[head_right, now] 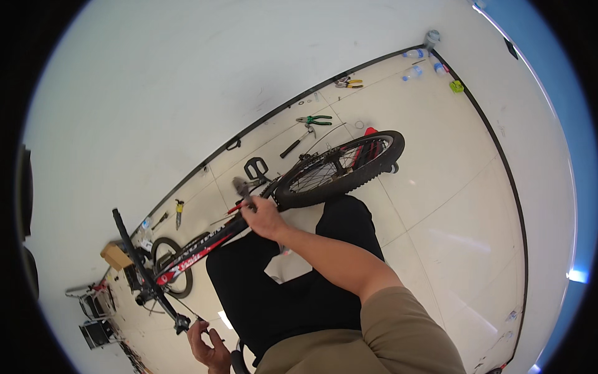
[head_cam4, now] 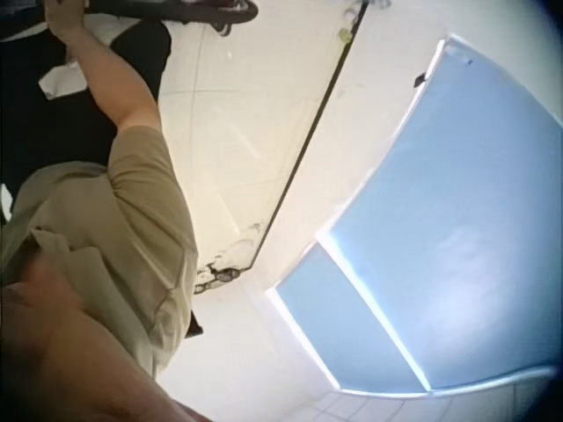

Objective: The person removes the rear wheel of a mountain bike using a wrench, then reattaches it and tightens the axle nuts. The person also adjusts the handlebar area and checks the wheel alignment.

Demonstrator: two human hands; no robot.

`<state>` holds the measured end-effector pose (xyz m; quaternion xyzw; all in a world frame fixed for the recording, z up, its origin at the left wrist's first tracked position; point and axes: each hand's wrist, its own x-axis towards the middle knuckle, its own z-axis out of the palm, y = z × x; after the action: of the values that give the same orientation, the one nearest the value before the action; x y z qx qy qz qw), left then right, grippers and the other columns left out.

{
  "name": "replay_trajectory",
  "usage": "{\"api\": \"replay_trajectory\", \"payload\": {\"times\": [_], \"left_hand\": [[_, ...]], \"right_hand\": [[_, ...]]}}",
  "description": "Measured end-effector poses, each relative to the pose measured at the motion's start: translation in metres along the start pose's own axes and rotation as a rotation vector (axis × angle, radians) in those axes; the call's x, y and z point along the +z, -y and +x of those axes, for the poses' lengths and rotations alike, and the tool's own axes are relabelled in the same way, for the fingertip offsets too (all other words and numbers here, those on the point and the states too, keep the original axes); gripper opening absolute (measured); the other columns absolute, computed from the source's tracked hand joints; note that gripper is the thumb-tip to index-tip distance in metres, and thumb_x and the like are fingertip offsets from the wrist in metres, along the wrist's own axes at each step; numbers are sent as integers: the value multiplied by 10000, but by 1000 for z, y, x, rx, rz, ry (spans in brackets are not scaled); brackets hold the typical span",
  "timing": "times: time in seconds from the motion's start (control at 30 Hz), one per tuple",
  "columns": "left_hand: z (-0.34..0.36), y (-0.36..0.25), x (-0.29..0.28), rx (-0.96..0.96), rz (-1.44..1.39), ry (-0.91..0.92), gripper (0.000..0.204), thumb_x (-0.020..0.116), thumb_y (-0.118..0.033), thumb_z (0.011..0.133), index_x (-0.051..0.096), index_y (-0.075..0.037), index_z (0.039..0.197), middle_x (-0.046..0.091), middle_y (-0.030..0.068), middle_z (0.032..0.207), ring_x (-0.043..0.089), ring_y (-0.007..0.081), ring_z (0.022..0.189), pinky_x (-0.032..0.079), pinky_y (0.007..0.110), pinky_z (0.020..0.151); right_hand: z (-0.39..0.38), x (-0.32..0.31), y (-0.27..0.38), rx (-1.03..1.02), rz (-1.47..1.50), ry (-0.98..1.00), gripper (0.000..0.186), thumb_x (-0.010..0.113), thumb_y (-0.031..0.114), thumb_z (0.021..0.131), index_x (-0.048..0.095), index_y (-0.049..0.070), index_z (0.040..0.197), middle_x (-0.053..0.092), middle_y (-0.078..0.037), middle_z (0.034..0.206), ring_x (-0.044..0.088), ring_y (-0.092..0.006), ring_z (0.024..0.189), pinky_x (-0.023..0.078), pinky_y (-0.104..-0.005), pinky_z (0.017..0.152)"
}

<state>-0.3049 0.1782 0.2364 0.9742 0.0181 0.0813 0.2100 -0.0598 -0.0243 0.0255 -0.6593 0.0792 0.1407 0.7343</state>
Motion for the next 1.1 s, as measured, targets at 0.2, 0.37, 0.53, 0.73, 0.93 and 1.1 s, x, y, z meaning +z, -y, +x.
{"api": "replay_trajectory", "payload": {"times": [0.2, 0.37, 0.53, 0.73, 0.93, 1.1], "left_hand": [[153, -64, 50, 310, -247, 67, 457, 653, 25, 849, 554, 62, 1294, 678, 208, 1039, 645, 356, 901, 524, 427, 860], [280, -122, 165, 271, -398, 433, 321, 663, -7, 892, 641, 21, 1211, 707, 109, 922, 675, 208, 827, 530, 308, 787], [340, -109, 323, 144, -206, 899, 416, 663, -224, 911, 630, -25, 1274, 722, 148, 980, 698, 258, 877, 544, 348, 825], [329, -90, 455, 295, 168, 1110, 479, 617, -308, 907, 593, -67, 1321, 698, 186, 1106, 649, 366, 1068, 507, 460, 947], [311, -62, 524, 324, -63, 821, 322, 614, -200, 909, 640, -60, 1198, 668, 194, 1095, 597, 400, 1110, 493, 482, 952], [308, -62, 534, 361, 14, 885, 188, 610, -164, 907, 673, -56, 1048, 681, 206, 991, 614, 406, 982, 495, 508, 870]], "right_hand": [[19, 12, 17, 387, 353, 780, 160, 646, 210, 910, 627, 54, 934, 567, -30, 627, 518, -124, 447, 424, -274, 390], [3, 23, 12, 495, 101, 1333, 137, 632, 146, 873, 609, 13, 849, 579, -90, 621, 552, -171, 463, 473, -335, 416], [12, 16, 9, 246, -450, 1584, 152, 513, -16, 733, 653, -59, 693, 661, -173, 672, 623, -267, 523, 471, -394, 432], [18, 26, -5, 156, -393, 1479, 199, 467, -5, 835, 665, -27, 831, 628, -142, 658, 547, -230, 466, 416, -362, 419], [35, 36, -5, -173, -434, 1464, 287, 470, 15, 871, 681, 17, 1065, 688, -123, 994, 633, -262, 809, 484, -377, 675], [40, 38, -11, -357, -419, 1324, 322, 481, 23, 868, 675, 36, 1125, 667, -105, 1109, 612, -260, 938, 466, -366, 774]]}}
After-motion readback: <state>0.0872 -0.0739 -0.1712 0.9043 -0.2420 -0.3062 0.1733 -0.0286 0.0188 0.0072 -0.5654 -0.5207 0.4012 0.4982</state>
